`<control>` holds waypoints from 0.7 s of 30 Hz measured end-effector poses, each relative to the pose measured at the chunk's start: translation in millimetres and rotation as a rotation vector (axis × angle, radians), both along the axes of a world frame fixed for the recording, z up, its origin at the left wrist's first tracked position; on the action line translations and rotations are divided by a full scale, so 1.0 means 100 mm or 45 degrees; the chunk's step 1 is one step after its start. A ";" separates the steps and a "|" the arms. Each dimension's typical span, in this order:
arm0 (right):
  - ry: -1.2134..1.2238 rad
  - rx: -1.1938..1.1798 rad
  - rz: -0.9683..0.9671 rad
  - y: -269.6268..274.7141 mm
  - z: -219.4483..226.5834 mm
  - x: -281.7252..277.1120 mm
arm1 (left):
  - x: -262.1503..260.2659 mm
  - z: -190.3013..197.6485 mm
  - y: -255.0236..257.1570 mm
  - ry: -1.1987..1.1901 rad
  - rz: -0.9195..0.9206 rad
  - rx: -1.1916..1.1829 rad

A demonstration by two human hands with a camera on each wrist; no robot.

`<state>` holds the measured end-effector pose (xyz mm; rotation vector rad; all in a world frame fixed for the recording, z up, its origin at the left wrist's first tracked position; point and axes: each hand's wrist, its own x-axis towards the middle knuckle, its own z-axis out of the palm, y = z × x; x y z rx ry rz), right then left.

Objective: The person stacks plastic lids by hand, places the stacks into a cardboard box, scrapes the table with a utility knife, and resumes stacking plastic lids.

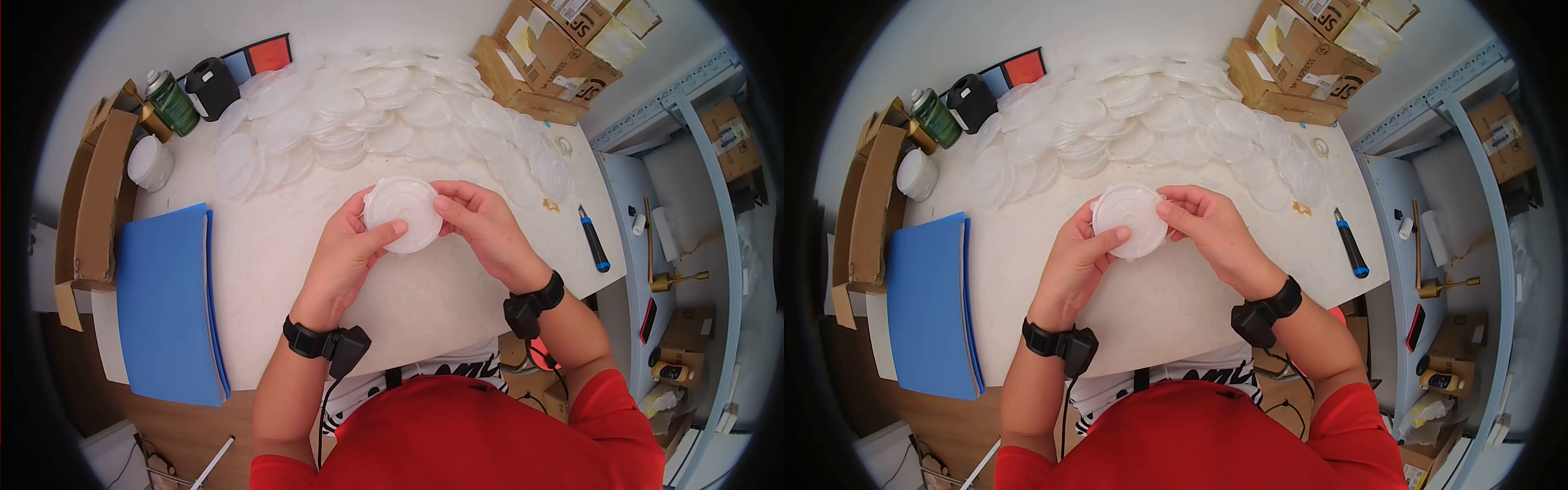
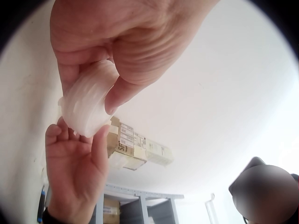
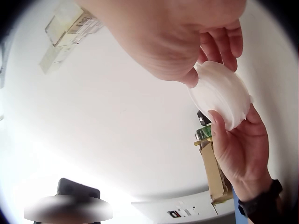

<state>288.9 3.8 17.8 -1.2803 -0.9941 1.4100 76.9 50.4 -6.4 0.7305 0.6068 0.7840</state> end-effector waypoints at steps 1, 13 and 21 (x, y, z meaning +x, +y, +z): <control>0.000 0.000 0.000 0.00 0.00 0.00 | 0.00 0.00 0.00 0.005 0.005 -0.005; 0.077 0.015 -0.032 -0.01 0.04 0.00 | 0.00 0.02 -0.01 0.033 -0.098 0.067; 0.123 0.027 -0.091 0.00 0.03 0.00 | -0.03 0.09 -0.04 0.032 -0.135 0.113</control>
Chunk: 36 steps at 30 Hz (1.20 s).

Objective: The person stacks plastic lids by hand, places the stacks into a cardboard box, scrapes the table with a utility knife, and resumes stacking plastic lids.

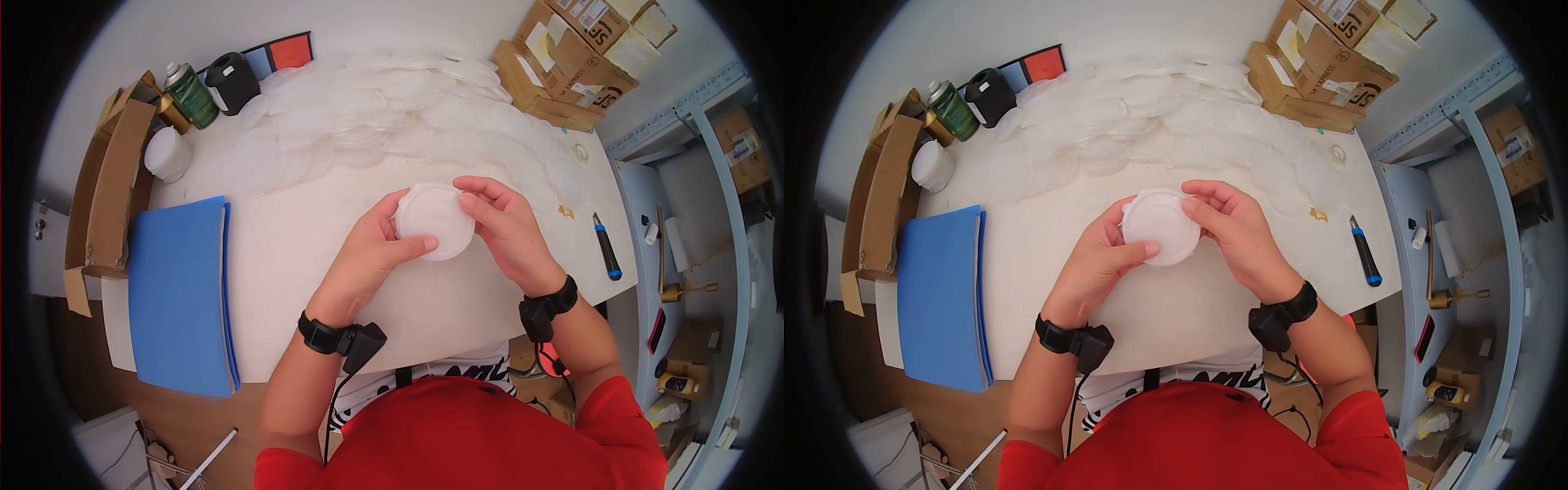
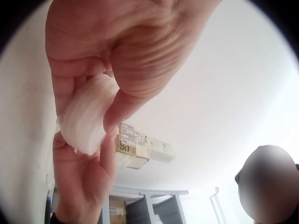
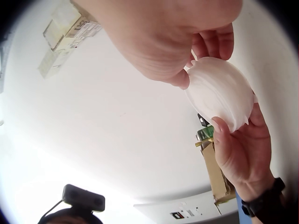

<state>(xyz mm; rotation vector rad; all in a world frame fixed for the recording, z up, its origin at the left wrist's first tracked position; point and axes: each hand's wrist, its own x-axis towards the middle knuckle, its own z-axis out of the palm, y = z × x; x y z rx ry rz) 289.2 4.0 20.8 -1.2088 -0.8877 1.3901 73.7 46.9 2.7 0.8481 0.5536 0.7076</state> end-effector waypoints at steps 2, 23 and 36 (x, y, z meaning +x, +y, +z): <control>-0.011 -0.011 0.009 0.01 0.02 -0.02 | 0.01 -0.02 0.01 0.000 -0.023 -0.011; 0.134 0.905 0.767 -0.23 1.22 -0.29 | -0.49 0.27 0.36 0.040 0.541 -0.022; 0.233 0.921 0.853 0.25 1.23 -0.43 | -2.08 0.36 0.96 0.251 1.101 0.040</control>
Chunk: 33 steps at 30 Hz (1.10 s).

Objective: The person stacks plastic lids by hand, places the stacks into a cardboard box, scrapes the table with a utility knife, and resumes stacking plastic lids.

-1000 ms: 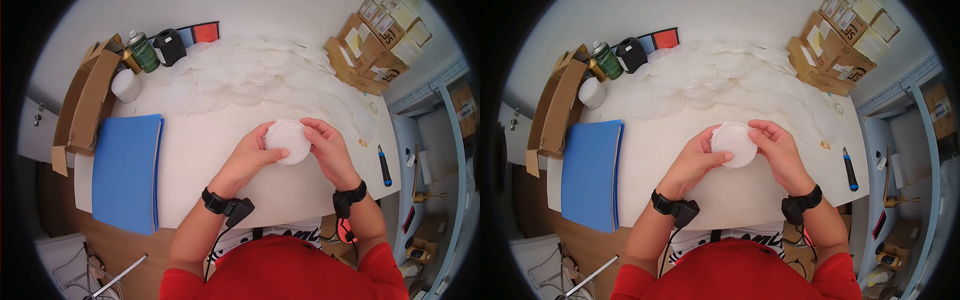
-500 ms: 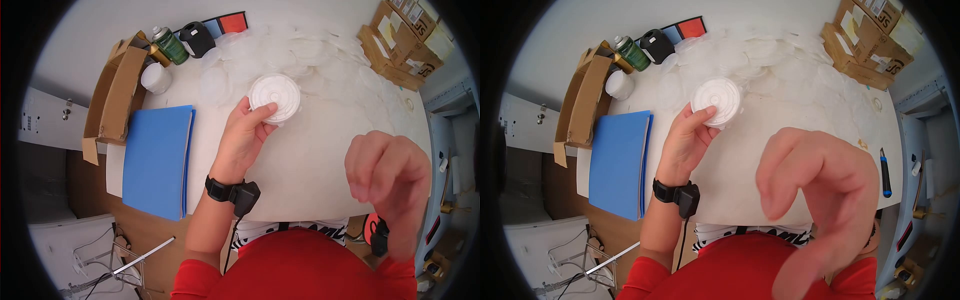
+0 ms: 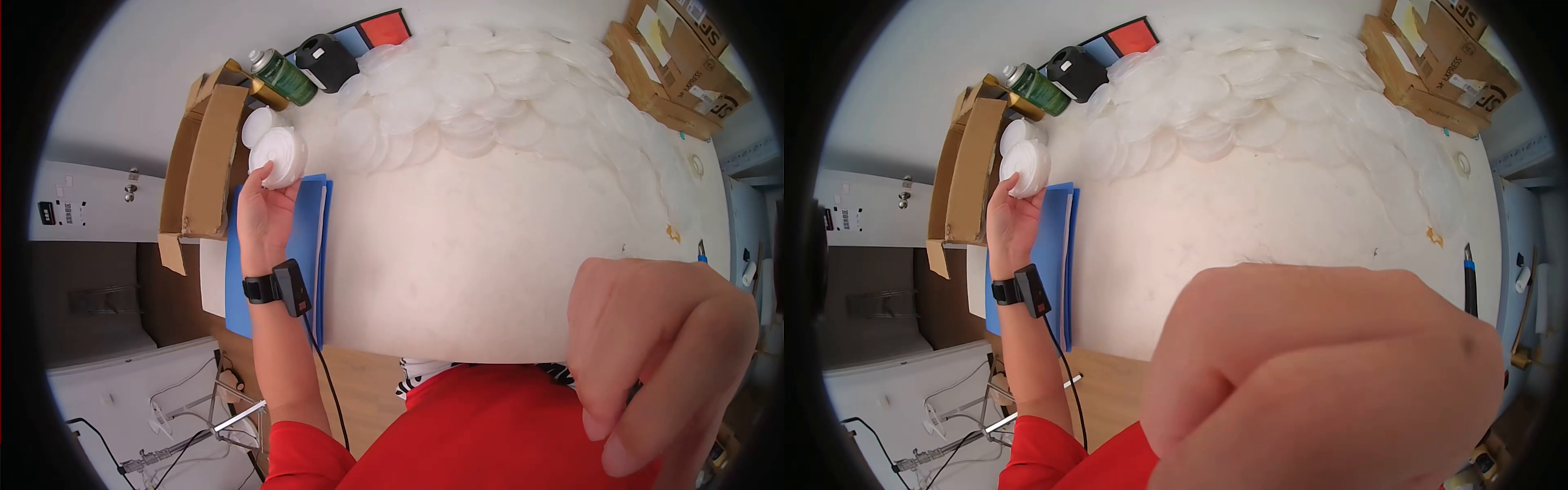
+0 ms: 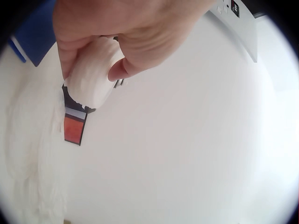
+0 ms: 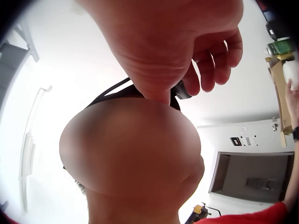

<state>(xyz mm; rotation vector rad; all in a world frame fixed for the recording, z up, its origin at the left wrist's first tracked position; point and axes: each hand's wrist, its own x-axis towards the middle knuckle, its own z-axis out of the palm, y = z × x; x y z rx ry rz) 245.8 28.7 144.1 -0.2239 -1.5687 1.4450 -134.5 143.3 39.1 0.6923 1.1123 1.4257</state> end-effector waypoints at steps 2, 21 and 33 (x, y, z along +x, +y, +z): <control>-0.004 -0.012 -0.018 -0.19 -0.14 0.48 | -0.18 -0.02 0.12 0.023 0.115 -0.024; -0.173 0.040 0.051 0.21 0.13 0.26 | -0.27 -0.03 0.70 -0.133 0.134 -0.093; -0.610 -0.828 -0.002 0.51 -0.71 -0.60 | -0.30 -0.07 0.51 -0.146 0.116 -0.153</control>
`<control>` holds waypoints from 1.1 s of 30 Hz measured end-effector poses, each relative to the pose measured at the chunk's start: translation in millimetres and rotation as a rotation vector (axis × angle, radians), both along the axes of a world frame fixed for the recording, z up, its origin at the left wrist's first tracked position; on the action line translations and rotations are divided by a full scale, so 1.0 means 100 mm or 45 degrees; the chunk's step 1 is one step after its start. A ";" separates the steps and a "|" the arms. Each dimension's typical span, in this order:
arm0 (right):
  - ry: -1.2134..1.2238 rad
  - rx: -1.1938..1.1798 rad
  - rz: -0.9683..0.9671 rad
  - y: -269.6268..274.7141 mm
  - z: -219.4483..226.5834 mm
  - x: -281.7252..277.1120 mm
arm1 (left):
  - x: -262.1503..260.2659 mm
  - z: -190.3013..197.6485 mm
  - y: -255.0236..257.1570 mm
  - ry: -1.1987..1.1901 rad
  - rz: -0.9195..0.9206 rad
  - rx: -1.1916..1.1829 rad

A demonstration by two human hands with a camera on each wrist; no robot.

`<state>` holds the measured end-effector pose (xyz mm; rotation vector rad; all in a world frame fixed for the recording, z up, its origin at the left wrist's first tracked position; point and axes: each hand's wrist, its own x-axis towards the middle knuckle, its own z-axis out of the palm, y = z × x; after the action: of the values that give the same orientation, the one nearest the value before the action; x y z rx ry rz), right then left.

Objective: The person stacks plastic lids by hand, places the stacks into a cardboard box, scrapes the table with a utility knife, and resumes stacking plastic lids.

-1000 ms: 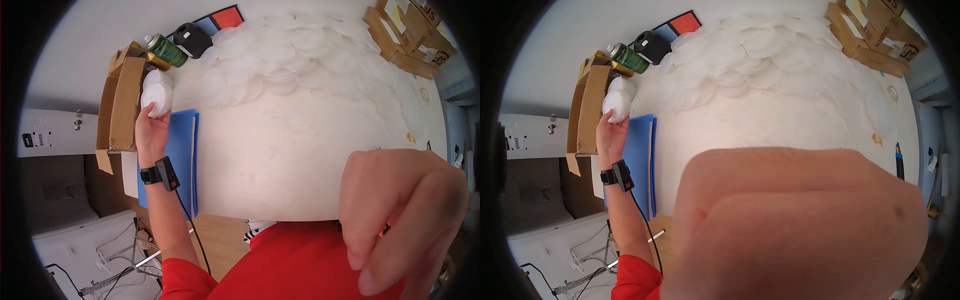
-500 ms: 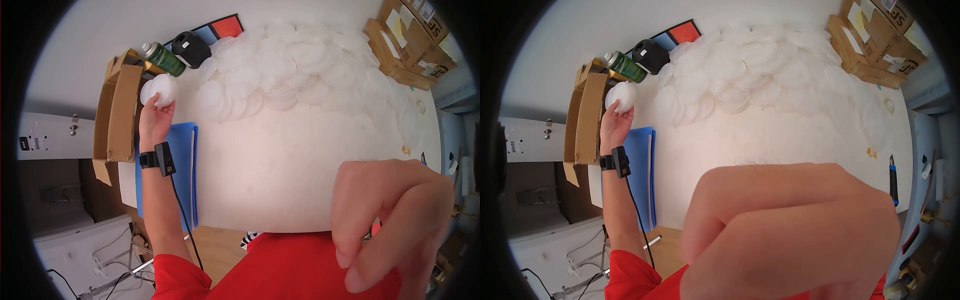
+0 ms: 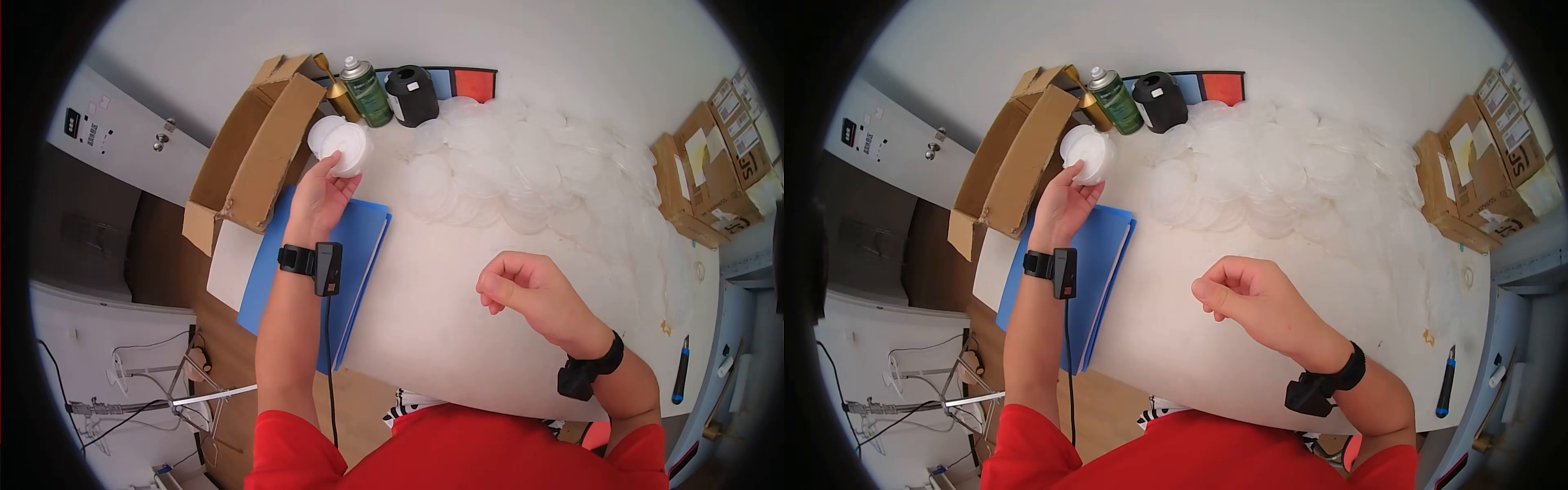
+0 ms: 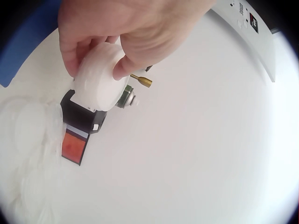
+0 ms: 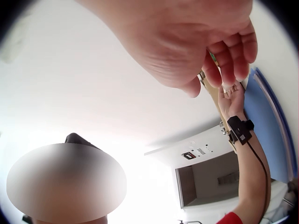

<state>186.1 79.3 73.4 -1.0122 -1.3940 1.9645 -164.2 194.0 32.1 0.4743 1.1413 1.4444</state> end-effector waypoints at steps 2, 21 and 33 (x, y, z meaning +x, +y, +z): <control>-0.030 -0.058 0.039 0.04 -0.06 -0.04 | 0.06 0.04 -0.09 0.003 -0.022 -0.003; -0.097 -0.022 -0.008 0.97 -0.21 -1.21 | -0.37 0.23 0.52 0.030 0.132 0.110; -0.113 0.055 -0.253 2.29 -0.17 -2.39 | -0.42 0.23 0.64 0.137 0.143 0.120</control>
<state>-52.8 308.5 56.5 -1.1827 -1.3213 1.7580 -206.1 258.2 54.9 0.5670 1.2050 1.5913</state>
